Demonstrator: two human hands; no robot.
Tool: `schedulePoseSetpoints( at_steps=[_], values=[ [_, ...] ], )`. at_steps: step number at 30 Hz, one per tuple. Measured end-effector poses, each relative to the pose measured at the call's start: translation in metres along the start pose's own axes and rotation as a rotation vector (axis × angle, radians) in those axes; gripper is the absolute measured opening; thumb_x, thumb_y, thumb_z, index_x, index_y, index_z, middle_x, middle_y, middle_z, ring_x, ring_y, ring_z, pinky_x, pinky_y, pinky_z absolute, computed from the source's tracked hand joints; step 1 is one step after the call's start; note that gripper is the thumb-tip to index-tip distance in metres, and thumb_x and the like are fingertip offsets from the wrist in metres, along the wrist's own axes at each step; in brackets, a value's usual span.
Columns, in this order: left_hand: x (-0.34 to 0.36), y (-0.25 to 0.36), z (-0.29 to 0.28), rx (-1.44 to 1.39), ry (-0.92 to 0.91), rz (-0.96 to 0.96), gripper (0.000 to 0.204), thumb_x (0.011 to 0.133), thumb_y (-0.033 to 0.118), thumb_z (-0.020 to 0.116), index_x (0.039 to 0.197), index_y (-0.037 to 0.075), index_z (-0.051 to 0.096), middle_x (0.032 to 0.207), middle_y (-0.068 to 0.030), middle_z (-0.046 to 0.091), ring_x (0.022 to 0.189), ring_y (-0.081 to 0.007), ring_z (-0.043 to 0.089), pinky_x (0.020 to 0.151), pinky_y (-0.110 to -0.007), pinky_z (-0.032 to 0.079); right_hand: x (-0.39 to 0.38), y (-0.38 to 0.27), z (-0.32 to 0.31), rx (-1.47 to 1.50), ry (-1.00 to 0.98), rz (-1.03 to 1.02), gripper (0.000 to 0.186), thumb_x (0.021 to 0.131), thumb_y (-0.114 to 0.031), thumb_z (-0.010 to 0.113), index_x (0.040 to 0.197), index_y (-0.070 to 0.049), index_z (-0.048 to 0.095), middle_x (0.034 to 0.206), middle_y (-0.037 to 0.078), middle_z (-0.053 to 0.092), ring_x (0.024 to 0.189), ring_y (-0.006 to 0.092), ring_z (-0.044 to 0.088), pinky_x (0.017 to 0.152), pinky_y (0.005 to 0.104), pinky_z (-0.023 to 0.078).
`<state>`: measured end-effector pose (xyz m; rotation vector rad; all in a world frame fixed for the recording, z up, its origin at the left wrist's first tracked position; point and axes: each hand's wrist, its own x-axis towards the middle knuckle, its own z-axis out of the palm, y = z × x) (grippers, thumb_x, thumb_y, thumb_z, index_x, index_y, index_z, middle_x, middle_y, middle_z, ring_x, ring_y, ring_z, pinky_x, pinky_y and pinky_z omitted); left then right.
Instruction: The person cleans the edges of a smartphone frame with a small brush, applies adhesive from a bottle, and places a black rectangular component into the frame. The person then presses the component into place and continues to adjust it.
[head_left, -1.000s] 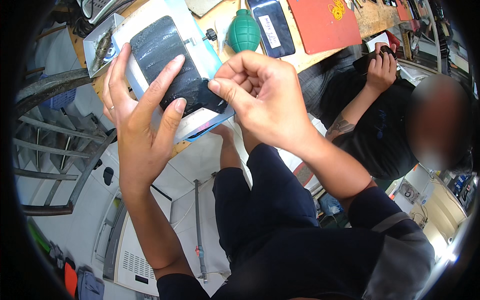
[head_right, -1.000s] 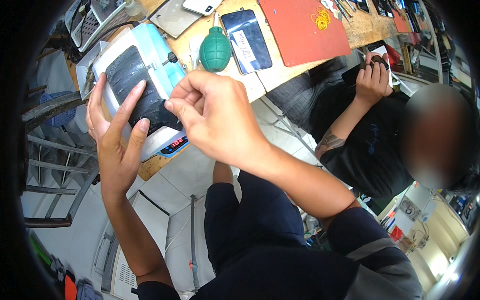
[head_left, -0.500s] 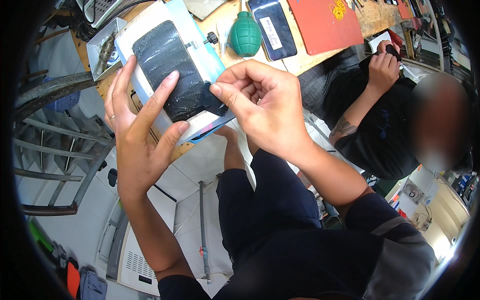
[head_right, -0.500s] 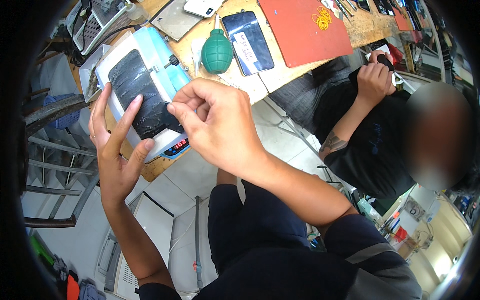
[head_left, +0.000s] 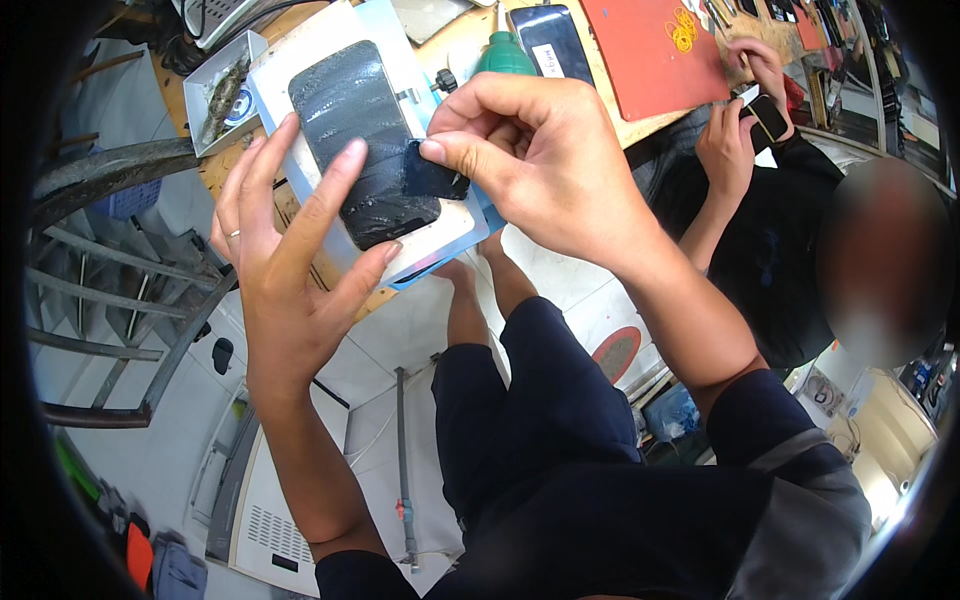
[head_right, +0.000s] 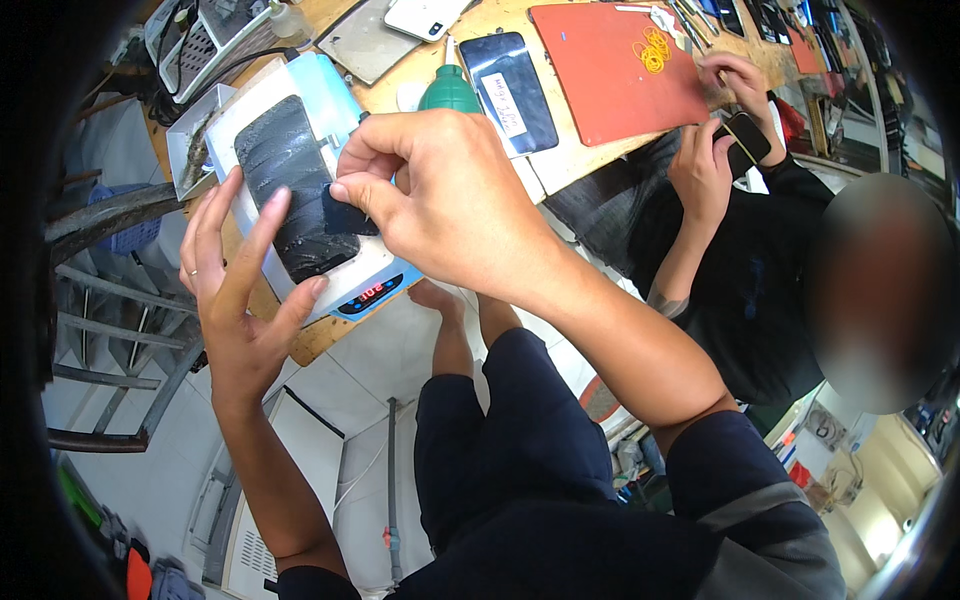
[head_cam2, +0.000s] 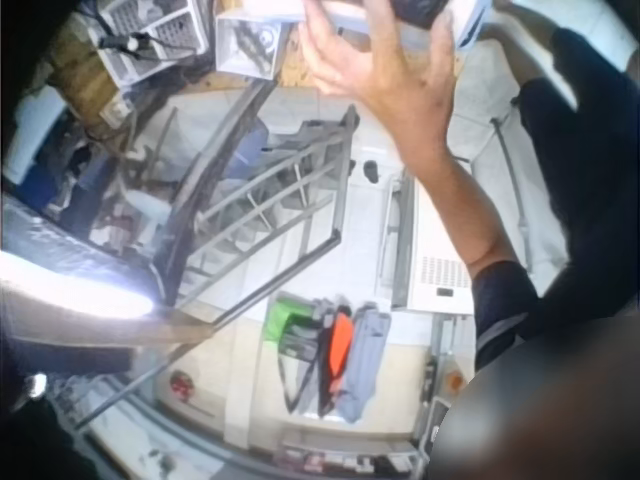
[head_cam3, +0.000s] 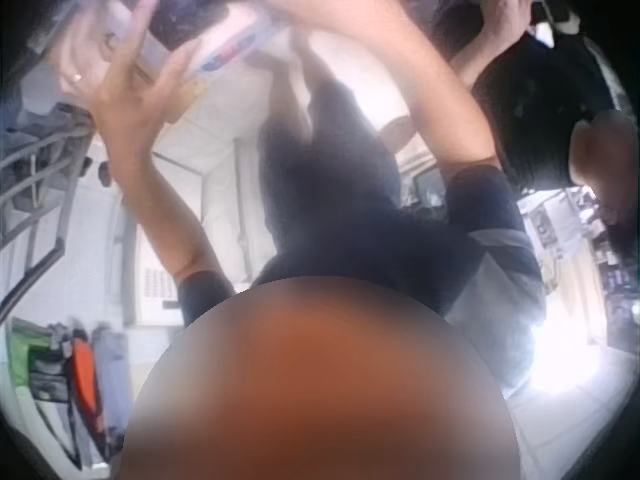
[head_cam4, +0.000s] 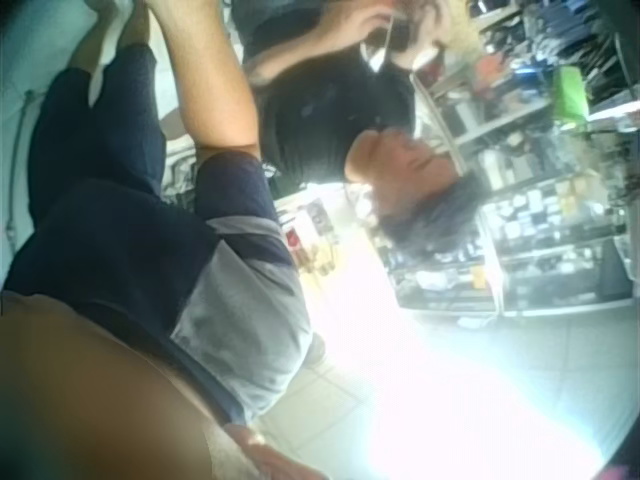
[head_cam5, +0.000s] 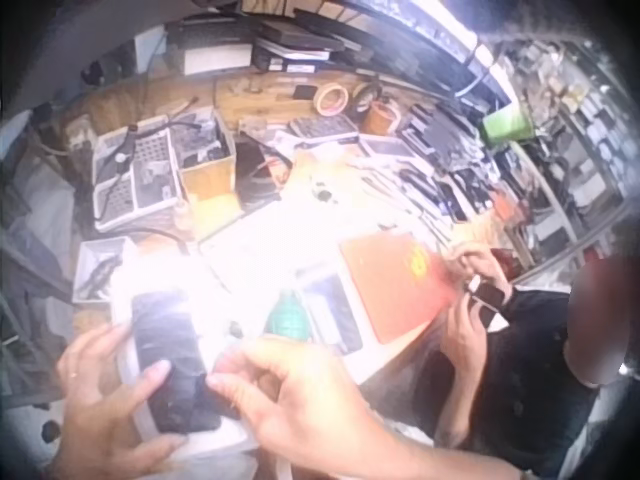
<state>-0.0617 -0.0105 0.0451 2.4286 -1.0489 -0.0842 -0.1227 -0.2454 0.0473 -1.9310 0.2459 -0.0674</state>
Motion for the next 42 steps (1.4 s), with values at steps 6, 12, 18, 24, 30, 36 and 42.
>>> schedulePoseSetpoints(
  at_steps=[6, 12, 18, 24, 30, 36, 42],
  values=[
    [-0.002, 0.004, 0.005, -0.042, 0.116, -0.024, 0.115, 0.062, 0.027, 0.096, 0.160, 0.006, 0.040, 0.147, -0.0097, 0.061, 0.142, -0.0329, 0.046, 0.119, -0.052, 0.024, 0.008, -0.007, 0.005, -0.108, -0.047, -0.187, 0.008, 0.091, -0.001, 0.080, 0.093, 0.003, 0.072, 0.072, 0.004, 0.066, 0.057, 0.0040, 0.050, 0.052, 0.0246, 0.041],
    [-0.008, 0.008, 0.011, -0.016, 0.183, -0.033, 0.123, 0.064, 0.027, 0.097, 0.163, 0.002, 0.029, 0.140, -0.0086, 0.066, 0.137, -0.0310, 0.051, 0.119, -0.052, 0.025, 0.020, -0.010, 0.007, -0.196, -0.153, -0.328, 0.011, 0.086, -0.001, 0.080, 0.092, 0.001, 0.071, 0.074, 0.012, 0.065, 0.060, 0.0198, 0.060, 0.056, 0.0316, 0.046],
    [-0.012, 0.009, 0.016, -0.041, 0.212, -0.042, 0.122, 0.066, 0.027, 0.097, 0.163, 0.003, 0.027, 0.141, -0.0083, 0.067, 0.137, -0.0293, 0.053, 0.119, -0.054, 0.024, 0.031, -0.014, 0.006, -0.300, -0.286, -0.417, 0.010, 0.085, -0.001, 0.078, 0.092, 0.001, 0.071, 0.081, 0.015, 0.069, 0.073, 0.0340, 0.068, 0.066, 0.0394, 0.052],
    [-0.014, 0.010, 0.015, -0.076, 0.197, -0.067, 0.119, 0.069, 0.021, 0.094, 0.164, 0.001, 0.025, 0.141, -0.0133, 0.067, 0.143, -0.0303, 0.050, 0.122, -0.050, 0.020, 0.038, -0.020, 0.007, -0.322, -0.398, -0.453, 0.009, 0.087, -0.003, 0.075, 0.094, 0.000, 0.069, 0.085, 0.015, 0.070, 0.080, 0.0369, 0.069, 0.071, 0.0425, 0.053],
    [-0.016, 0.011, 0.016, -0.108, 0.204, -0.089, 0.119, 0.072, 0.020, 0.093, 0.166, 0.001, 0.022, 0.139, -0.0165, 0.068, 0.148, -0.0300, 0.045, 0.123, -0.048, 0.018, 0.051, -0.022, 0.012, -0.390, -0.393, -0.518, 0.011, 0.087, -0.007, 0.075, 0.094, 0.000, 0.069, 0.087, 0.015, 0.070, 0.086, 0.0381, 0.069, 0.076, 0.0439, 0.054],
    [-0.017, 0.010, 0.020, -0.166, 0.229, -0.092, 0.121, 0.072, 0.018, 0.094, 0.167, 0.002, 0.020, 0.136, -0.0171, 0.068, 0.150, -0.0285, 0.039, 0.124, -0.046, 0.018, 0.051, -0.023, 0.014, -0.377, -0.498, -0.481, 0.010, 0.087, -0.007, 0.075, 0.095, -0.001, 0.072, 0.088, 0.014, 0.071, 0.087, 0.0379, 0.070, 0.077, 0.0439, 0.054],
    [-0.017, 0.009, 0.020, -0.176, 0.220, -0.091, 0.122, 0.071, 0.016, 0.094, 0.167, 0.001, 0.020, 0.137, -0.0181, 0.068, 0.150, -0.0285, 0.037, 0.124, -0.046, 0.018, 0.055, -0.024, 0.015, -0.357, -0.501, -0.485, 0.011, 0.086, -0.007, 0.077, 0.095, -0.002, 0.073, 0.089, 0.013, 0.073, 0.087, 0.0363, 0.071, 0.076, 0.0429, 0.054]
  ],
)
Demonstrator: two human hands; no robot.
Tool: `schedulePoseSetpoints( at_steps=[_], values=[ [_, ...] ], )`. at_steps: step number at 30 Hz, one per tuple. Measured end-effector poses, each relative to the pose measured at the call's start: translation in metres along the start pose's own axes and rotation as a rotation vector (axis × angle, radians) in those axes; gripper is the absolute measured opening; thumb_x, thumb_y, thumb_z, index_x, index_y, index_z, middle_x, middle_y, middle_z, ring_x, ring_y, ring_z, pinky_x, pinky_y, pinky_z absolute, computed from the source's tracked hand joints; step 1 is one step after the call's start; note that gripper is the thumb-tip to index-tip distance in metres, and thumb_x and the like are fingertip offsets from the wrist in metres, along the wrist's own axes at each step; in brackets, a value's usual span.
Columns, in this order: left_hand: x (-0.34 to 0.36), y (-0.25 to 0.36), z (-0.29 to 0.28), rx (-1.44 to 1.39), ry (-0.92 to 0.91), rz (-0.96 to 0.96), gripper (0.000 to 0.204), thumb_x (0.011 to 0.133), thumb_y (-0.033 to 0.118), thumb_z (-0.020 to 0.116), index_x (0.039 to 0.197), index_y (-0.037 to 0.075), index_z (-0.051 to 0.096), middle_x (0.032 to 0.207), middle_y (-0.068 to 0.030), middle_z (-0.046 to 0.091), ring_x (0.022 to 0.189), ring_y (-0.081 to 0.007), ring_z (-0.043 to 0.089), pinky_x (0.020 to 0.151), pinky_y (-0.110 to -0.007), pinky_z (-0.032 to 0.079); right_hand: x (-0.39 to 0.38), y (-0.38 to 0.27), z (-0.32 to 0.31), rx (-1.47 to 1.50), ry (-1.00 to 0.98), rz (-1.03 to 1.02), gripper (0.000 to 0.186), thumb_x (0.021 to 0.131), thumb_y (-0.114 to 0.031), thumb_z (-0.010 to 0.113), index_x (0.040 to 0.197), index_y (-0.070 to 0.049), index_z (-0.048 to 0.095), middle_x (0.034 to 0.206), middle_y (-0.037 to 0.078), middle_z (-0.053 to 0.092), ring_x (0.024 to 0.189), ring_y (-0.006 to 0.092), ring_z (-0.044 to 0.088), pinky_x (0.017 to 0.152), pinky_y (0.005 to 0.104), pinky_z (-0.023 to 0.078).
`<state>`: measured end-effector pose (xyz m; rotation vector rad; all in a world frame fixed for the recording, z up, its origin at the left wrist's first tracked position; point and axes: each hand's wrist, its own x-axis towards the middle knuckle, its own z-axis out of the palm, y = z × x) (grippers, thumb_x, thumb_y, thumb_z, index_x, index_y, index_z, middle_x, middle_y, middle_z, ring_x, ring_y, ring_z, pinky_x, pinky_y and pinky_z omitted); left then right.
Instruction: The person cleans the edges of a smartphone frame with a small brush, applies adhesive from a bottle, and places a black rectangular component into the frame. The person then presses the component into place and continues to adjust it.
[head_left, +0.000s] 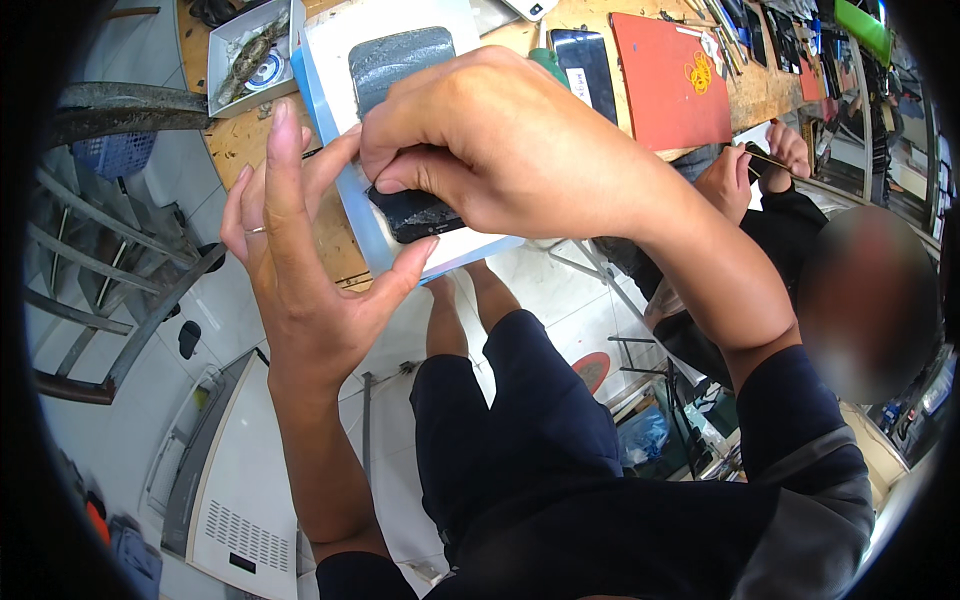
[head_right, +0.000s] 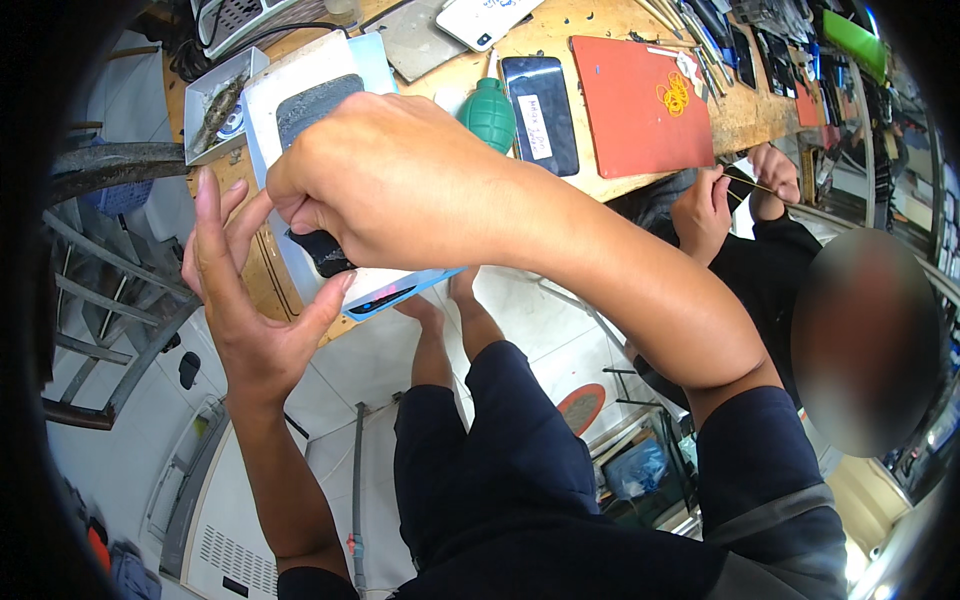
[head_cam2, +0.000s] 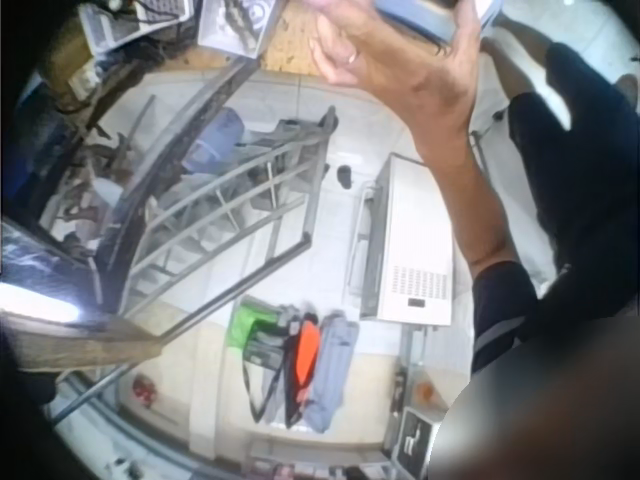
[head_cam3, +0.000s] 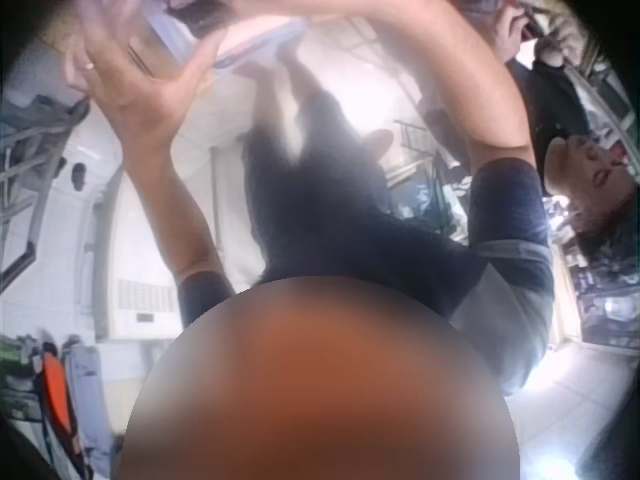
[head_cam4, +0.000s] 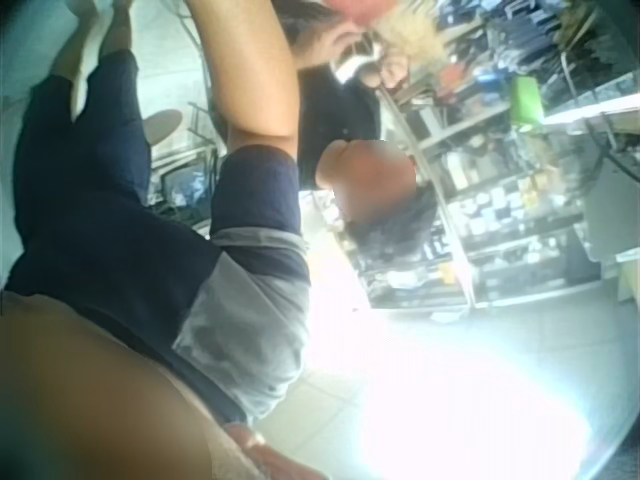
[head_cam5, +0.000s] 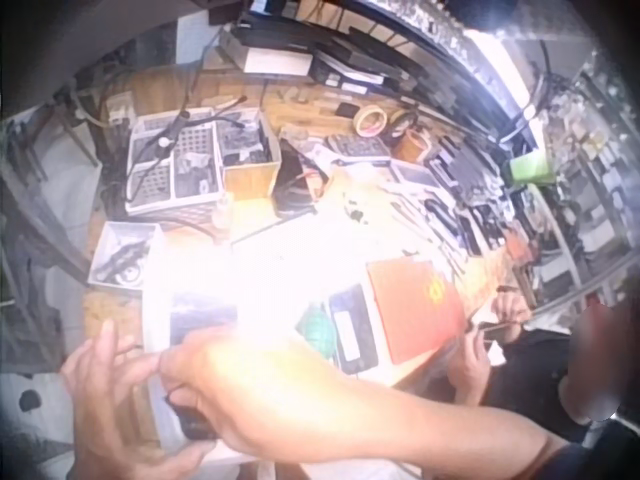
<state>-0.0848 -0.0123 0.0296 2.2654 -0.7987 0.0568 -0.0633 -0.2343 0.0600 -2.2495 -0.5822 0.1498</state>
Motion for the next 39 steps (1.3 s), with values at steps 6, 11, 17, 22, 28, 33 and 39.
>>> schedulePoseSetpoints(
  at_steps=[6, 11, 17, 22, 28, 33, 39],
  values=[
    [0.000, 0.001, -0.001, 0.013, 0.001, 0.006, 0.122, 0.071, 0.016, 0.094, 0.166, 0.000, 0.020, 0.136, -0.0182, 0.069, 0.150, -0.0288, 0.039, 0.124, -0.046, 0.017, 0.000, 0.001, 0.000, -0.015, 0.024, -0.018, 0.011, 0.085, -0.007, 0.078, 0.094, -0.002, 0.073, 0.089, 0.014, 0.073, 0.087, 0.0357, 0.072, 0.075, 0.0423, 0.055],
    [0.001, 0.002, -0.002, 0.038, -0.004, 0.006, 0.122, 0.070, 0.018, 0.093, 0.166, 0.000, 0.020, 0.138, -0.0185, 0.068, 0.148, -0.0297, 0.043, 0.123, -0.047, 0.016, -0.002, 0.004, -0.001, 0.009, 0.031, -0.024, 0.010, 0.085, -0.005, 0.078, 0.093, -0.001, 0.073, 0.088, 0.014, 0.073, 0.085, 0.0358, 0.071, 0.074, 0.0419, 0.055],
    [0.004, 0.005, -0.004, 0.114, -0.004, 0.013, 0.122, 0.069, 0.028, 0.096, 0.164, 0.003, 0.024, 0.140, -0.0091, 0.070, 0.139, -0.0287, 0.053, 0.119, -0.054, 0.023, -0.009, 0.010, -0.009, 0.018, 0.082, -0.017, 0.010, 0.085, -0.002, 0.078, 0.094, 0.000, 0.073, 0.085, 0.013, 0.071, 0.080, 0.0344, 0.071, 0.070, 0.0399, 0.055],
    [0.005, 0.005, -0.005, 0.122, -0.008, 0.033, 0.122, 0.067, 0.027, 0.097, 0.164, 0.003, 0.026, 0.141, -0.0081, 0.069, 0.135, -0.0287, 0.056, 0.119, -0.054, 0.024, -0.023, 0.006, -0.011, 0.032, 0.141, 0.020, 0.011, 0.086, -0.003, 0.079, 0.095, -0.001, 0.073, 0.084, 0.012, 0.070, 0.075, 0.0299, 0.069, 0.064, 0.0366, 0.054],
    [0.006, 0.005, -0.005, 0.145, -0.009, 0.039, 0.125, 0.064, 0.026, 0.097, 0.164, 0.002, 0.026, 0.140, -0.0070, 0.069, 0.133, -0.0288, 0.056, 0.118, -0.053, 0.025, -0.026, 0.003, -0.002, 0.047, 0.129, -0.022, 0.012, 0.085, -0.002, 0.078, 0.095, -0.002, 0.072, 0.085, 0.012, 0.069, 0.076, 0.0321, 0.069, 0.065, 0.0386, 0.053],
    [0.006, 0.005, -0.005, 0.169, -0.013, 0.040, 0.125, 0.064, 0.027, 0.098, 0.163, 0.002, 0.026, 0.139, -0.0072, 0.069, 0.133, -0.0290, 0.056, 0.118, -0.054, 0.025, -0.018, 0.009, -0.005, 0.065, 0.062, -0.025, 0.011, 0.086, -0.005, 0.077, 0.095, -0.002, 0.071, 0.085, 0.013, 0.069, 0.082, 0.0367, 0.069, 0.072, 0.0425, 0.054],
    [0.004, 0.003, -0.005, 0.137, -0.029, 0.025, 0.123, 0.067, 0.023, 0.095, 0.165, 0.002, 0.024, 0.139, -0.0122, 0.069, 0.141, -0.0310, 0.050, 0.122, -0.053, 0.020, -0.007, 0.008, -0.002, 0.016, -0.020, -0.009, 0.010, 0.088, -0.011, 0.075, 0.092, -0.003, 0.070, 0.085, 0.013, 0.070, 0.087, 0.0375, 0.069, 0.076, 0.0462, 0.053]
  ],
)
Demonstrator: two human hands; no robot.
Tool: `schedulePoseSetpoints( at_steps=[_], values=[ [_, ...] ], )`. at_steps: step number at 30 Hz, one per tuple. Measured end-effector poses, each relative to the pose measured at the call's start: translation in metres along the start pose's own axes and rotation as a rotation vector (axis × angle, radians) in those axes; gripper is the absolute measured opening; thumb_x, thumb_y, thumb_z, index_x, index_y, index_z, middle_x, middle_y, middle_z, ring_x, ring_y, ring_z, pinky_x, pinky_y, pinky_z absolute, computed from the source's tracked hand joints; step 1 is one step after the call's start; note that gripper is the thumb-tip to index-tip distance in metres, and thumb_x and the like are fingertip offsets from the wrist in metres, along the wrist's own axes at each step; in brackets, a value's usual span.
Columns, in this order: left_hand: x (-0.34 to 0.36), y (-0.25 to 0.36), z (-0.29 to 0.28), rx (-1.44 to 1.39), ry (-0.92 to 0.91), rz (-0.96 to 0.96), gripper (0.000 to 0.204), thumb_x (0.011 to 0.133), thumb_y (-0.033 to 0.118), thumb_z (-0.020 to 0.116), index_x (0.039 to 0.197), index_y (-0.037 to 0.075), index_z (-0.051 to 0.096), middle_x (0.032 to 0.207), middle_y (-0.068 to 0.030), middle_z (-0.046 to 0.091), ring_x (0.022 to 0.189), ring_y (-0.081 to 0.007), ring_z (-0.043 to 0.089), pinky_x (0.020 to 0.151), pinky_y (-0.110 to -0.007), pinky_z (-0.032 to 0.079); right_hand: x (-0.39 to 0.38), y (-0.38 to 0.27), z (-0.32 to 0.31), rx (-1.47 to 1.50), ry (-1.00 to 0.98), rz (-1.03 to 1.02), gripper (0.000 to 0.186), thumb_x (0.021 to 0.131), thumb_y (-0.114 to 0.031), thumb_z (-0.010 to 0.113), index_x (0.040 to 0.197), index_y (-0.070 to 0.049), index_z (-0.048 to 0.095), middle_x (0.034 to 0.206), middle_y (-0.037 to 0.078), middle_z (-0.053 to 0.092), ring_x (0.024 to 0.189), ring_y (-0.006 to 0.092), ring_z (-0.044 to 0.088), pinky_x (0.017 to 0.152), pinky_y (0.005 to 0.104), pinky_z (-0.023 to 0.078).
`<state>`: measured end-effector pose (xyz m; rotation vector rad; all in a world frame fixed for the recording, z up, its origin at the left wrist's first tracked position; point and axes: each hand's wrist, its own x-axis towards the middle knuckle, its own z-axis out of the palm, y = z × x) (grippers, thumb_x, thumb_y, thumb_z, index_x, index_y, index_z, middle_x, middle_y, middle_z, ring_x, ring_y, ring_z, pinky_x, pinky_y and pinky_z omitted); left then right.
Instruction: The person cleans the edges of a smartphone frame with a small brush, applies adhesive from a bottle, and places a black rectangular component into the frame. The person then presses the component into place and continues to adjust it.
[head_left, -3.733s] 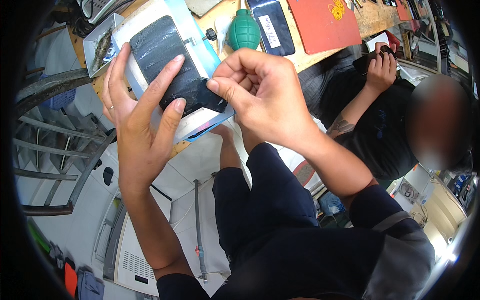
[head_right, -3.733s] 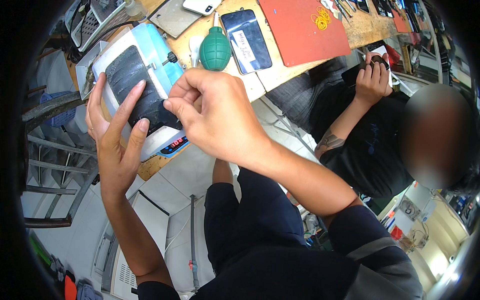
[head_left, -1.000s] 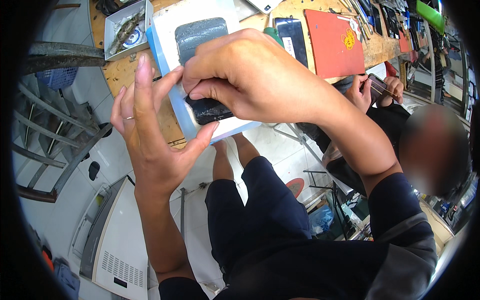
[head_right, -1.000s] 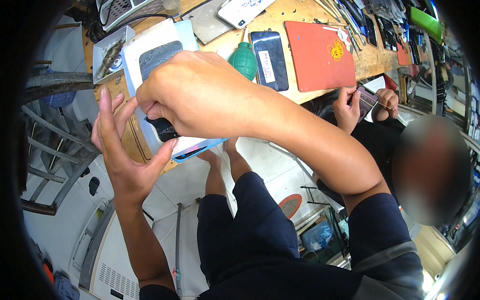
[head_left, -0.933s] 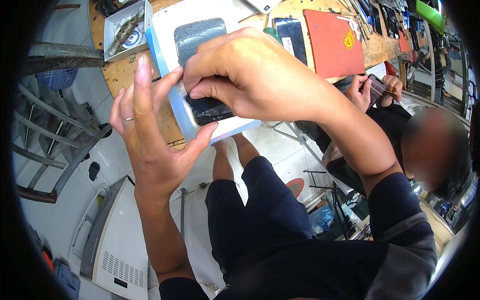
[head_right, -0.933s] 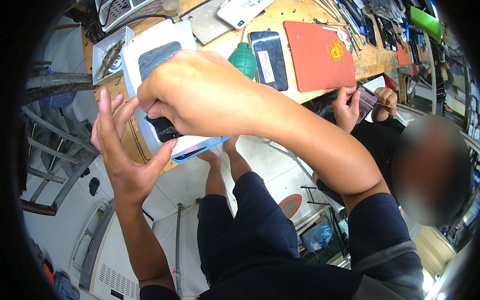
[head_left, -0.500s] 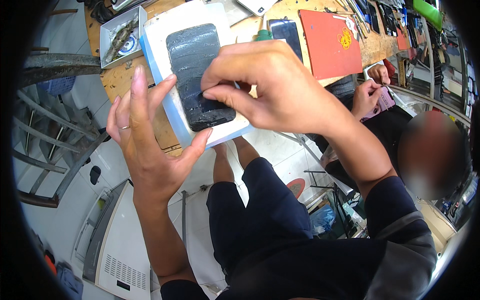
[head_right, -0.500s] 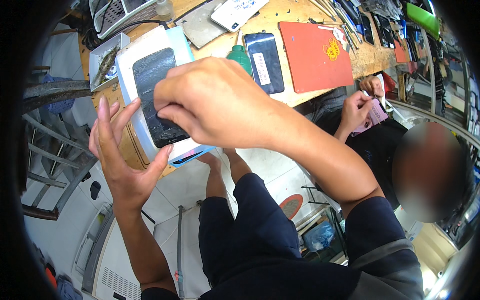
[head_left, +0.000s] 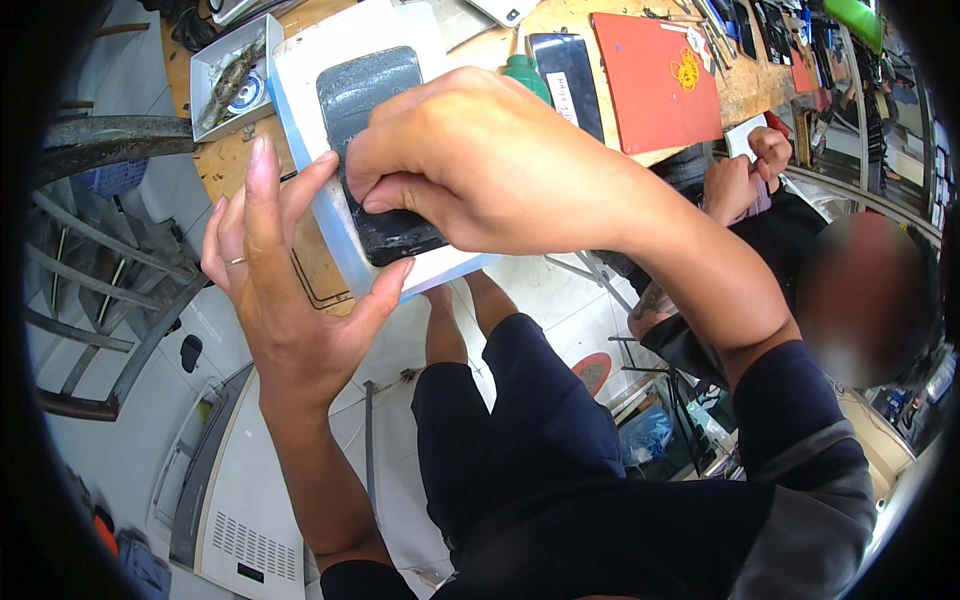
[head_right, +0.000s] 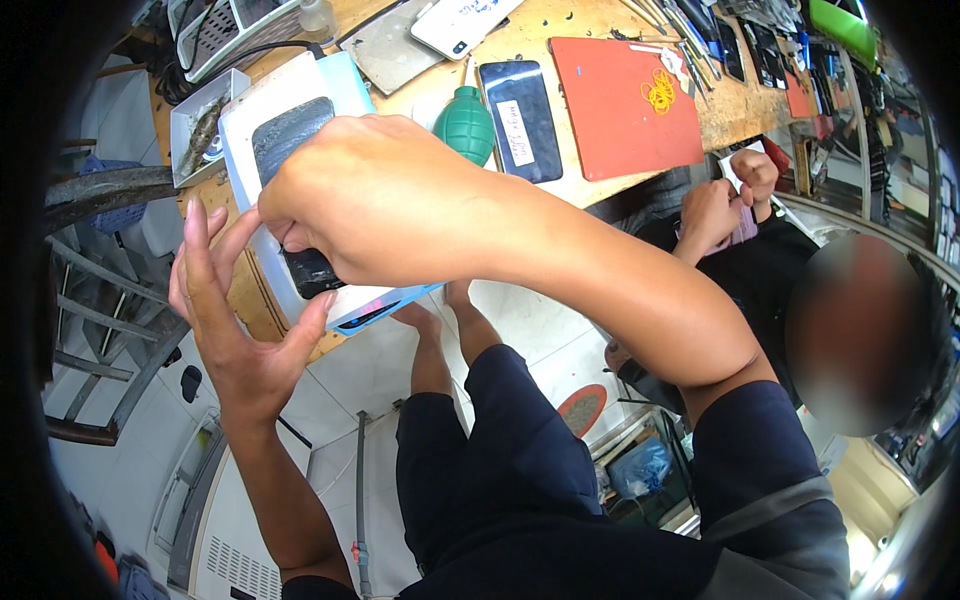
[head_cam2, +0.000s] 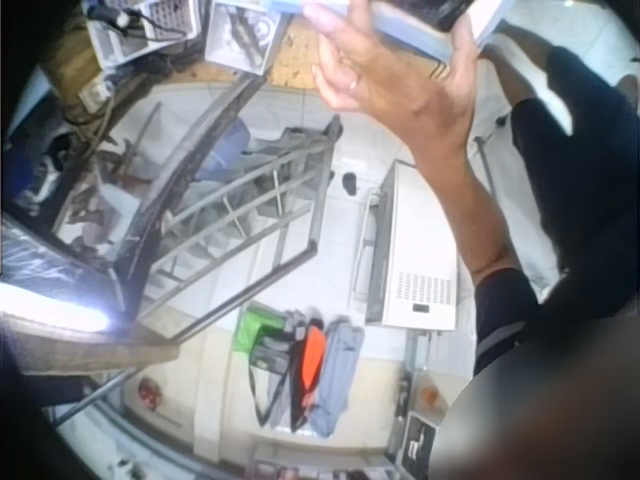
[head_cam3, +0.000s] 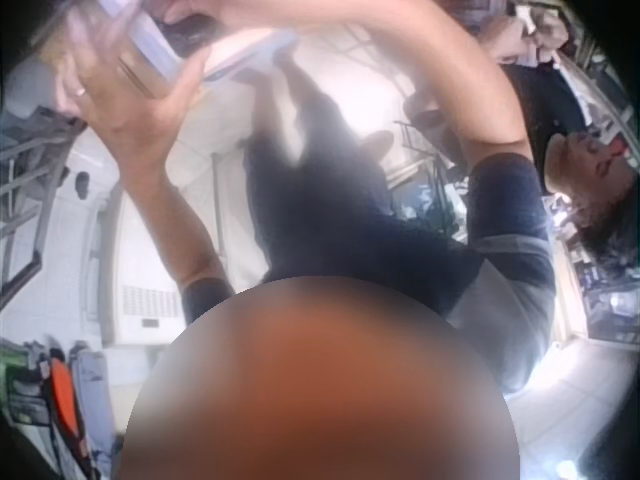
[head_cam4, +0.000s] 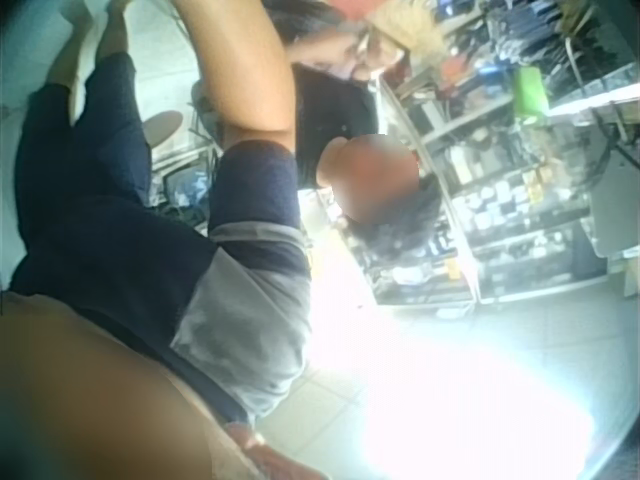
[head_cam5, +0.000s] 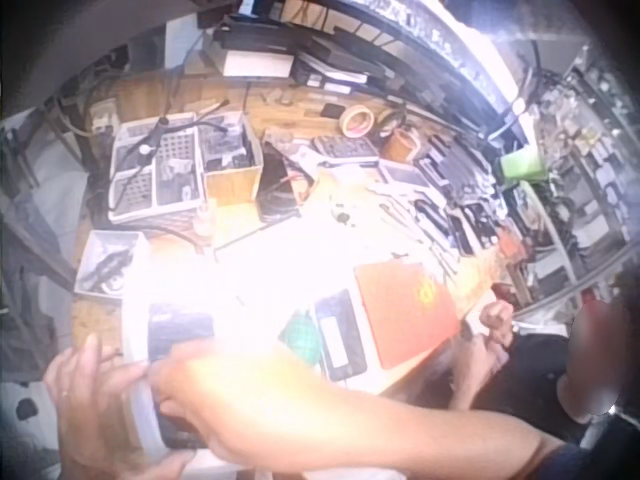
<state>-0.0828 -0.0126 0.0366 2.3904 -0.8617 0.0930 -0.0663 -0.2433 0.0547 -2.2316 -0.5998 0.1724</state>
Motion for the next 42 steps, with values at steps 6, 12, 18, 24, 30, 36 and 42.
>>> schedulePoseSetpoints(
  at_steps=[6, 12, 18, 24, 30, 36, 42],
  values=[
    [0.000, -0.001, -0.004, 0.060, -0.025, 0.032, 0.110, 0.068, 0.025, 0.094, 0.160, 0.005, 0.038, 0.140, -0.0123, 0.067, 0.143, -0.0333, 0.049, 0.122, -0.055, 0.021, 0.005, 0.002, -0.006, -0.026, -0.056, -0.027, 0.009, 0.089, -0.010, 0.074, 0.092, -0.003, 0.071, 0.086, 0.012, 0.071, 0.088, 0.0370, 0.070, 0.076, 0.0464, 0.052],
    [0.003, -0.002, -0.008, 0.139, -0.072, 0.065, 0.077, 0.071, 0.030, 0.091, 0.139, 0.008, 0.064, 0.142, -0.0086, 0.065, 0.143, -0.0359, 0.047, 0.122, -0.058, 0.023, 0.006, 0.003, -0.009, -0.008, -0.060, -0.048, 0.009, 0.089, -0.010, 0.074, 0.093, -0.002, 0.073, 0.086, 0.012, 0.071, 0.088, 0.0363, 0.070, 0.076, 0.0457, 0.053],
    [0.005, -0.002, -0.010, 0.184, -0.081, 0.079, 0.064, 0.071, 0.032, 0.090, 0.130, 0.015, 0.072, 0.143, -0.0059, 0.065, 0.143, -0.0367, 0.048, 0.122, -0.059, 0.023, 0.004, 0.007, -0.014, -0.028, -0.062, -0.045, 0.011, 0.088, -0.009, 0.076, 0.096, -0.002, 0.074, 0.085, 0.012, 0.071, 0.087, 0.0361, 0.070, 0.076, 0.0445, 0.053],
    [0.009, -0.002, -0.012, 0.209, -0.092, 0.113, 0.064, 0.069, 0.030, 0.090, 0.129, 0.016, 0.072, 0.145, -0.0054, 0.064, 0.145, -0.0366, 0.049, 0.122, -0.060, 0.026, 0.003, 0.012, -0.020, -0.028, -0.053, -0.024, 0.009, 0.088, -0.007, 0.076, 0.094, -0.001, 0.072, 0.086, 0.012, 0.072, 0.088, 0.0352, 0.071, 0.076, 0.0428, 0.054],
    [0.011, 0.001, -0.013, 0.188, -0.103, 0.092, 0.064, 0.066, 0.024, 0.090, 0.127, 0.016, 0.072, 0.145, -0.0069, 0.064, 0.145, -0.0365, 0.049, 0.122, -0.059, 0.027, -0.003, 0.013, -0.025, -0.041, -0.025, 0.003, 0.009, 0.088, -0.007, 0.077, 0.092, -0.001, 0.072, 0.086, 0.011, 0.072, 0.086, 0.0336, 0.072, 0.076, 0.0421, 0.054],
    [0.011, 0.010, -0.013, 0.166, -0.111, 0.109, 0.056, 0.068, 0.017, 0.088, 0.122, 0.013, 0.073, 0.143, -0.0074, 0.065, 0.144, -0.0355, 0.051, 0.121, -0.059, 0.028, -0.016, 0.010, -0.027, 0.008, -0.024, 0.040, 0.011, 0.087, -0.009, 0.078, 0.093, -0.002, 0.072, 0.086, 0.011, 0.072, 0.086, 0.0329, 0.071, 0.075, 0.0419, 0.054],
    [0.011, 0.017, -0.009, 0.107, -0.115, 0.104, 0.041, 0.071, 0.013, 0.088, 0.110, 0.012, 0.077, 0.134, -0.0052, 0.070, 0.141, -0.0348, 0.055, 0.120, -0.058, 0.029, -0.018, 0.007, -0.017, -0.026, 0.003, 0.069, 0.010, 0.087, -0.010, 0.077, 0.091, -0.003, 0.072, 0.084, 0.013, 0.069, 0.084, 0.0362, 0.069, 0.072, 0.0443, 0.053]
  ],
)
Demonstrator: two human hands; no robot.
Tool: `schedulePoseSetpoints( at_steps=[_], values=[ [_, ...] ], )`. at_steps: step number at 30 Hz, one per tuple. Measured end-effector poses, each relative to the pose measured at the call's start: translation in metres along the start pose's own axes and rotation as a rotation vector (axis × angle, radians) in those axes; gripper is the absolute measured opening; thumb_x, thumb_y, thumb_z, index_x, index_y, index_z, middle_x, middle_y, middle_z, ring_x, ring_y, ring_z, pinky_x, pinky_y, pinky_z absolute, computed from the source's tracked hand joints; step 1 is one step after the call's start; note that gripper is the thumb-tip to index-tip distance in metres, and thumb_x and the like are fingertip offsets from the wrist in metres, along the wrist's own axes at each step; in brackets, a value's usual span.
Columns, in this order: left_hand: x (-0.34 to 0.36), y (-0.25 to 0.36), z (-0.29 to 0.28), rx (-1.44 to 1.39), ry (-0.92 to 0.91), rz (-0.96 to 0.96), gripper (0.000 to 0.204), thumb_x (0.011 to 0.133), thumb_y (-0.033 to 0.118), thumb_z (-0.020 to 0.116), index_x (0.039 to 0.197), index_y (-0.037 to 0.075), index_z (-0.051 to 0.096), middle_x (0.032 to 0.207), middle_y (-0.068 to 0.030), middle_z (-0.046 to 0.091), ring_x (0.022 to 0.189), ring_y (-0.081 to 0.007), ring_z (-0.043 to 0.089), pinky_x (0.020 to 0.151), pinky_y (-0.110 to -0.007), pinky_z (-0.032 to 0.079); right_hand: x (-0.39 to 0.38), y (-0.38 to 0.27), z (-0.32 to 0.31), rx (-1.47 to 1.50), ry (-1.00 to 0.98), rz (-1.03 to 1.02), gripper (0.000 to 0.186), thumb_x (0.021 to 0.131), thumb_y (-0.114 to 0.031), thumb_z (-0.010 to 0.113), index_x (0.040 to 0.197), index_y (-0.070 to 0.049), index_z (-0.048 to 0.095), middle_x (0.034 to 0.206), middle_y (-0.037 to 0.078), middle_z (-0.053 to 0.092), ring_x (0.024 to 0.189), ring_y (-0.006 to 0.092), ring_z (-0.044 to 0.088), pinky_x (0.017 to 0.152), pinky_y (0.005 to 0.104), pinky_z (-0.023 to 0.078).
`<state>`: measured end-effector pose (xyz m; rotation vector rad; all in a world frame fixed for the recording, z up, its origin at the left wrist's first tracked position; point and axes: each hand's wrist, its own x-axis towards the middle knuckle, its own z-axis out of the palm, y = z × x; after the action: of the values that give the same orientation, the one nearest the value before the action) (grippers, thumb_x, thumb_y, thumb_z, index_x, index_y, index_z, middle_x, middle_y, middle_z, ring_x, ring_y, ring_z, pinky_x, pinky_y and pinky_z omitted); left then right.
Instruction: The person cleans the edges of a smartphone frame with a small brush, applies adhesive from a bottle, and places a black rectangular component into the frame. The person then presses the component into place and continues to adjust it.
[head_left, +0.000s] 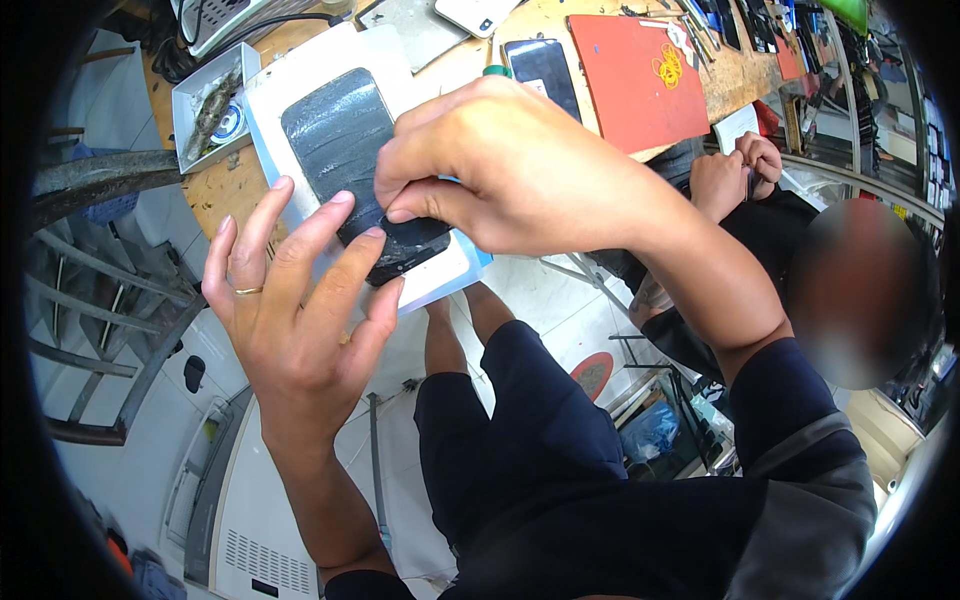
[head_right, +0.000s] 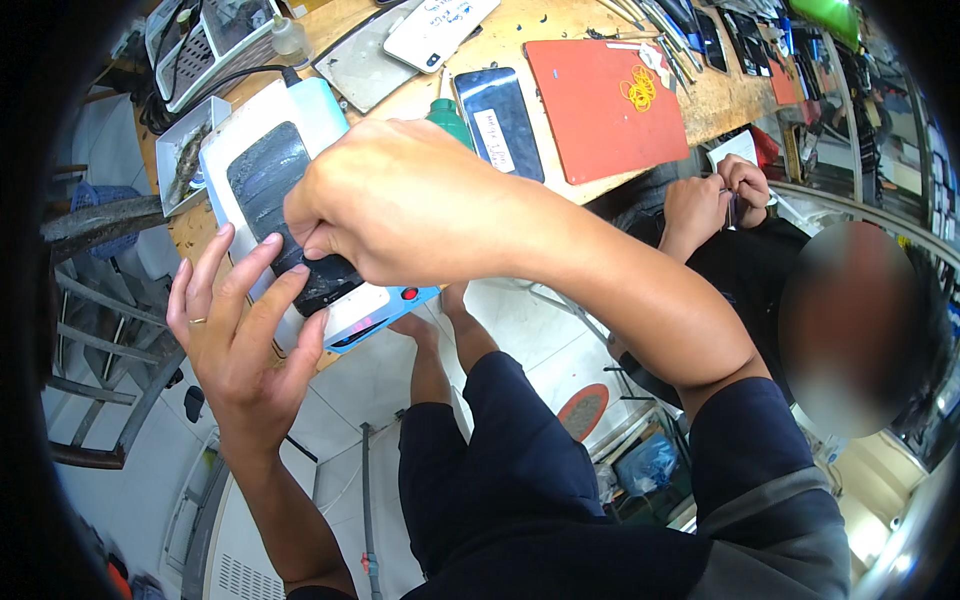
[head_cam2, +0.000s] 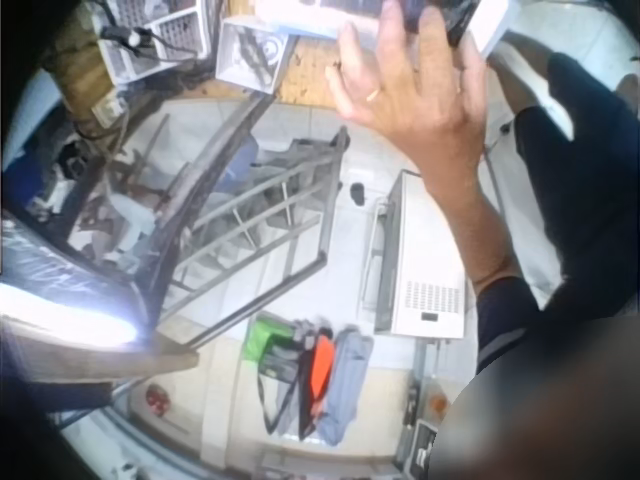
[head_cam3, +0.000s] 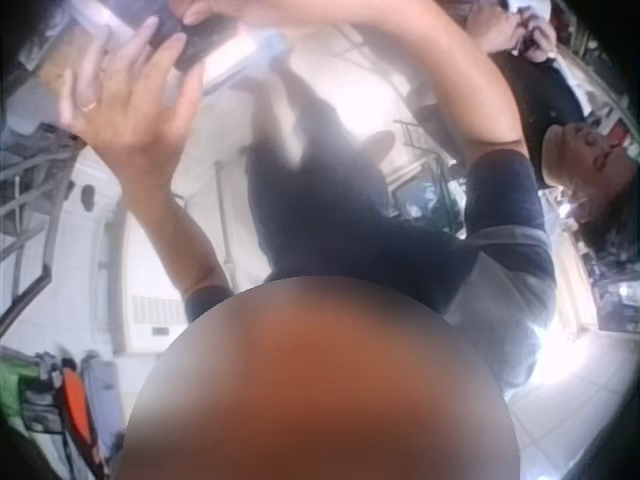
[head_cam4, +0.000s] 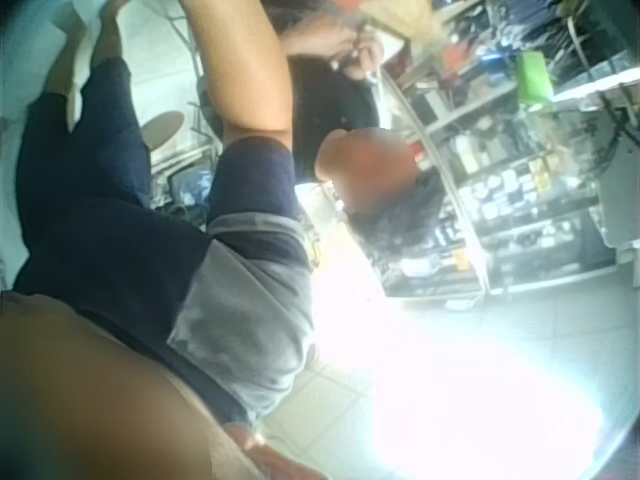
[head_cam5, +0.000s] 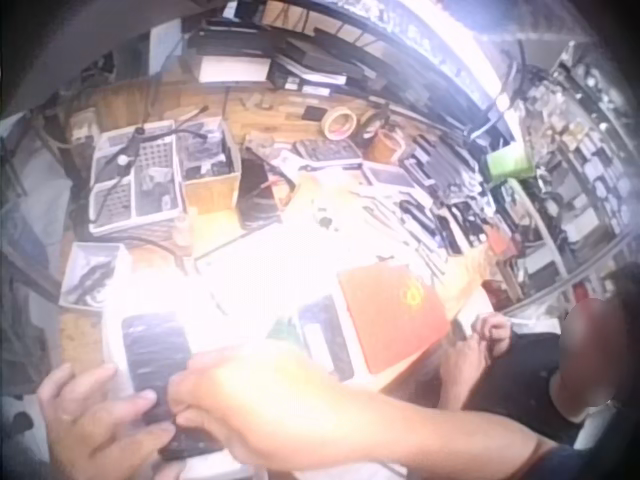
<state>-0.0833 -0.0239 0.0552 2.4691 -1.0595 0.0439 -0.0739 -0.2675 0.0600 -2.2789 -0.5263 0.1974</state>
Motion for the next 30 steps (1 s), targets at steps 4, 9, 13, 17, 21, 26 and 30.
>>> schedulePoseSetpoints(
  at_steps=[4, 9, 13, 17, 21, 26, 30],
  values=[
    [0.000, 0.000, 0.002, 0.005, 0.032, -0.017, 0.041, 0.070, 0.016, 0.091, 0.108, 0.012, 0.077, 0.132, -0.0044, 0.071, 0.140, -0.0351, 0.056, 0.120, -0.059, 0.030, -0.002, -0.003, 0.004, -0.010, 0.036, -0.007, 0.010, 0.087, -0.010, 0.077, 0.092, -0.003, 0.071, 0.084, 0.014, 0.069, 0.084, 0.0368, 0.069, 0.071, 0.0448, 0.052],
    [0.000, 0.000, 0.002, 0.012, 0.037, -0.015, 0.042, 0.069, 0.017, 0.092, 0.108, 0.012, 0.077, 0.132, -0.0039, 0.071, 0.139, -0.0354, 0.056, 0.120, -0.059, 0.030, -0.016, -0.006, 0.004, 0.043, 0.076, 0.045, 0.010, 0.088, -0.007, 0.076, 0.094, -0.002, 0.071, 0.084, 0.015, 0.069, 0.081, 0.0374, 0.069, 0.071, 0.0439, 0.053],
    [-0.001, 0.000, 0.002, 0.004, 0.032, -0.022, 0.041, 0.069, 0.016, 0.091, 0.108, 0.012, 0.076, 0.132, -0.0045, 0.071, 0.138, -0.0353, 0.057, 0.119, -0.059, 0.031, -0.030, -0.005, 0.008, 0.120, 0.152, 0.105, 0.009, 0.089, -0.005, 0.078, 0.095, 0.000, 0.072, 0.082, 0.012, 0.068, 0.073, 0.0303, 0.067, 0.065, 0.0380, 0.052],
    [-0.002, -0.002, 0.006, -0.041, 0.046, 0.004, 0.042, 0.069, 0.013, 0.090, 0.109, 0.010, 0.076, 0.133, -0.0079, 0.070, 0.134, -0.0358, 0.060, 0.116, -0.058, 0.037, -0.042, -0.004, 0.015, 0.288, 0.250, 0.223, 0.009, 0.089, -0.006, 0.077, 0.092, 0.000, 0.071, 0.080, 0.013, 0.069, 0.071, 0.0307, 0.068, 0.064, 0.0386, 0.052],
    [-0.001, -0.003, 0.010, -0.068, 0.080, 0.050, 0.043, 0.069, 0.012, 0.090, 0.110, 0.009, 0.077, 0.132, -0.0105, 0.070, 0.129, -0.0361, 0.063, 0.113, -0.057, 0.042, -0.056, -0.016, 0.031, 0.401, 0.364, 0.406, 0.009, 0.092, -0.006, 0.077, 0.093, 0.000, 0.071, 0.071, 0.009, 0.066, 0.061, 0.0191, 0.065, 0.056, 0.0329, 0.047],
    [0.000, 0.000, 0.012, -0.032, 0.116, 0.078, 0.037, 0.072, 0.022, 0.091, 0.105, 0.010, 0.079, 0.122, -0.0102, 0.073, 0.122, -0.0349, 0.067, 0.109, -0.056, 0.046, -0.062, -0.035, 0.063, 0.629, 0.594, 0.598, 0.008, 0.096, -0.006, 0.075, 0.095, 0.001, 0.071, 0.062, -0.005, 0.056, 0.054, -0.0026, 0.044, 0.048, 0.0213, 0.034],
    [0.000, 0.001, 0.013, -0.032, 0.121, 0.075, 0.036, 0.073, 0.023, 0.091, 0.105, 0.010, 0.079, 0.122, -0.0098, 0.074, 0.122, -0.0347, 0.067, 0.108, -0.056, 0.046, -0.063, -0.042, 0.073, 0.750, 0.658, 0.665, 0.006, 0.099, -0.004, 0.073, 0.097, 0.001, 0.070, 0.067, -0.008, 0.056, 0.057, -0.0034, 0.040, 0.050, 0.0196, 0.032]
  ],
)
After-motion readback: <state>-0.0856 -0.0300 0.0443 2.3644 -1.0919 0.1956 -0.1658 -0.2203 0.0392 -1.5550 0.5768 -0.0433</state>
